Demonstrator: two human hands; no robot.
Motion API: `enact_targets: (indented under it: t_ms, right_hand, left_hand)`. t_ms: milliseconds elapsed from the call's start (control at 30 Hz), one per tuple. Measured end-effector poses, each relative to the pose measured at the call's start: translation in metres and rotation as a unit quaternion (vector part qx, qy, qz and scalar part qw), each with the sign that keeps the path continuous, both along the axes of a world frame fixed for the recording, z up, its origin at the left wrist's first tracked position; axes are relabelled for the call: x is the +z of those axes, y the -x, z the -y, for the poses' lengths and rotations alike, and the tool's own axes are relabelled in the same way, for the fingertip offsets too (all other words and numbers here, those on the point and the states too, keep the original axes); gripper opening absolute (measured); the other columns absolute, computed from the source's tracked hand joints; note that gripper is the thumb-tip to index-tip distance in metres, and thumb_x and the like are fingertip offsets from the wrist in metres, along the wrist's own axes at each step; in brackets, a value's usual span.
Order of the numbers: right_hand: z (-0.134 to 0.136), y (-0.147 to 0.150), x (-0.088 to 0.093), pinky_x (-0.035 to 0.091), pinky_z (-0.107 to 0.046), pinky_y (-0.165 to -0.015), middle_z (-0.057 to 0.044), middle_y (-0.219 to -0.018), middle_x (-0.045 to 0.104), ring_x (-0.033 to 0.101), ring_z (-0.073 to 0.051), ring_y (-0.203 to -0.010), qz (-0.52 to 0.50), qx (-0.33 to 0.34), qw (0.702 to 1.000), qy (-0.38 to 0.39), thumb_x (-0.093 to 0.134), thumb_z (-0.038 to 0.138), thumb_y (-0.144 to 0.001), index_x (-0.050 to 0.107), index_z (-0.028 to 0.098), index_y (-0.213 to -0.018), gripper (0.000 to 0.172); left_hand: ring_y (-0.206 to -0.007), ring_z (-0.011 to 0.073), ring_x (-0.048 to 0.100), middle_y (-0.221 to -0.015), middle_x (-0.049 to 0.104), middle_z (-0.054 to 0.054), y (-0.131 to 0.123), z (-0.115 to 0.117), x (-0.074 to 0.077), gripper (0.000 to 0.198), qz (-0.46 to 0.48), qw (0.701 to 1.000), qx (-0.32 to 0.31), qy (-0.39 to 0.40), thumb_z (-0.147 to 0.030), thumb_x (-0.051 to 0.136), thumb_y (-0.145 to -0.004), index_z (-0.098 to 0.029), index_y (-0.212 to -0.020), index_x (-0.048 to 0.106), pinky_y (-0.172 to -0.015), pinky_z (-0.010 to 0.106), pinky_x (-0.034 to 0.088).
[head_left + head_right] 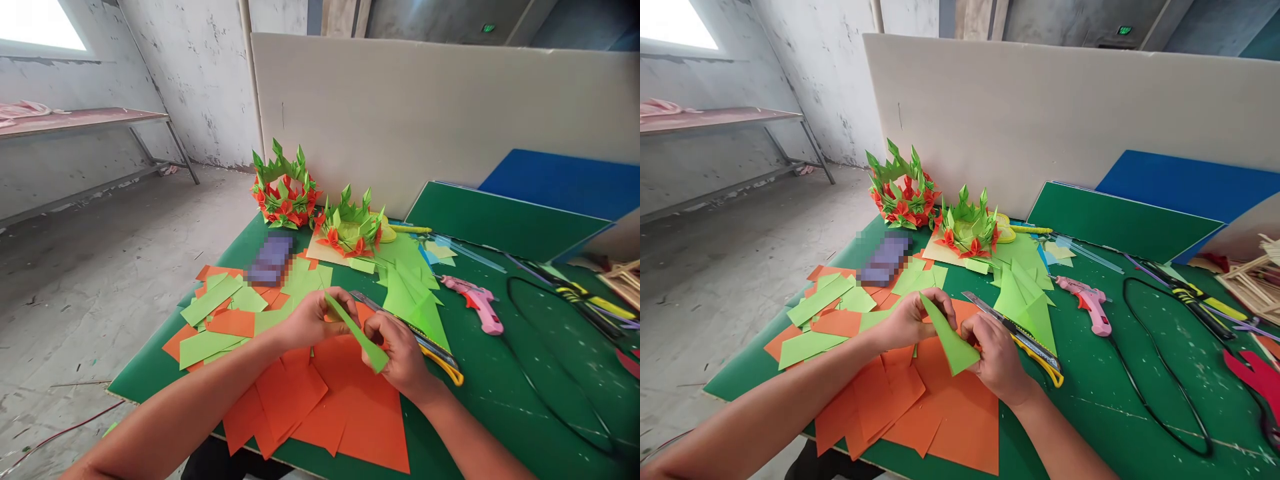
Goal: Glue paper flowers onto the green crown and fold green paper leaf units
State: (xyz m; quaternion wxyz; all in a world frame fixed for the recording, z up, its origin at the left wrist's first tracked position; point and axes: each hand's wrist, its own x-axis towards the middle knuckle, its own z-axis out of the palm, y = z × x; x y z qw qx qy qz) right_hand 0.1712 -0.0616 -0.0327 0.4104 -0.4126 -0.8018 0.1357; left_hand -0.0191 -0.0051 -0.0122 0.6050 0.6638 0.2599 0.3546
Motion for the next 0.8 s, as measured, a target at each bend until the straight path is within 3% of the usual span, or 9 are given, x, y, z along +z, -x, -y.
enact_targets:
  t_ms: [167,233,367,567,800]
  right_hand:
    - [0.0,0.002,0.001,0.028,-0.027,-0.051,0.005,-0.059,0.034,0.032,-0.013,-0.054,-0.012,0.011,0.999,-0.05,0.055,0.023,-0.09,0.031,0.024,-0.065,0.034]
    - [0.001,0.001,0.001,0.031,-0.027,-0.053,0.004,-0.06,0.04,0.037,-0.013,-0.056,-0.016,0.037,0.997,-0.059,0.057,0.021,-0.089,0.036,0.023,-0.067,0.031]
    - [0.006,-0.005,0.002,0.045,-0.032,-0.066,-0.003,-0.077,0.059,0.055,-0.018,-0.072,-0.037,0.084,0.996,-0.006,0.058,0.04,-0.089,0.052,0.023,-0.088,0.017]
    - [0.009,-0.004,0.007,0.051,-0.034,-0.075,-0.006,-0.089,0.066,0.063,-0.021,-0.084,-0.118,0.039,0.991,0.043,0.037,0.036,-0.099,0.06,0.025,-0.107,0.026]
    - [0.007,0.003,0.004,0.053,-0.032,-0.074,-0.003,-0.087,0.068,0.064,-0.019,-0.08,-0.106,-0.009,0.993,0.047,0.059,0.022,-0.089,0.064,0.026,-0.102,0.014]
  left_hand:
    - [-0.072,0.0156,0.066,-0.078,0.069,0.005,0.001,-0.001,0.002,0.023,0.029,1.0,-0.006,0.005,-0.032,0.075,-0.074,-0.017,-0.083,0.06,-0.067,0.027,0.052]
    - [-0.072,0.015,0.065,-0.078,0.068,0.005,0.004,-0.001,0.002,0.021,0.037,0.999,-0.02,-0.012,-0.032,0.072,-0.077,-0.018,-0.084,0.058,-0.068,0.028,0.053]
    - [-0.074,0.0144,0.064,-0.081,0.066,0.005,0.009,-0.004,0.001,0.017,0.053,0.998,-0.031,-0.034,-0.03,0.069,-0.081,-0.019,-0.086,0.057,-0.071,0.029,0.053]
    - [-0.077,0.0136,0.059,-0.082,0.058,0.002,0.007,-0.004,0.002,0.024,0.091,0.996,0.008,0.005,-0.031,0.073,-0.077,-0.02,-0.084,0.052,-0.07,0.027,0.05]
    - [-0.072,0.0113,0.056,-0.078,0.053,-0.003,-0.006,0.002,-0.006,0.041,0.102,0.99,0.035,0.086,-0.028,0.083,-0.064,-0.02,-0.083,0.047,-0.065,0.025,0.046]
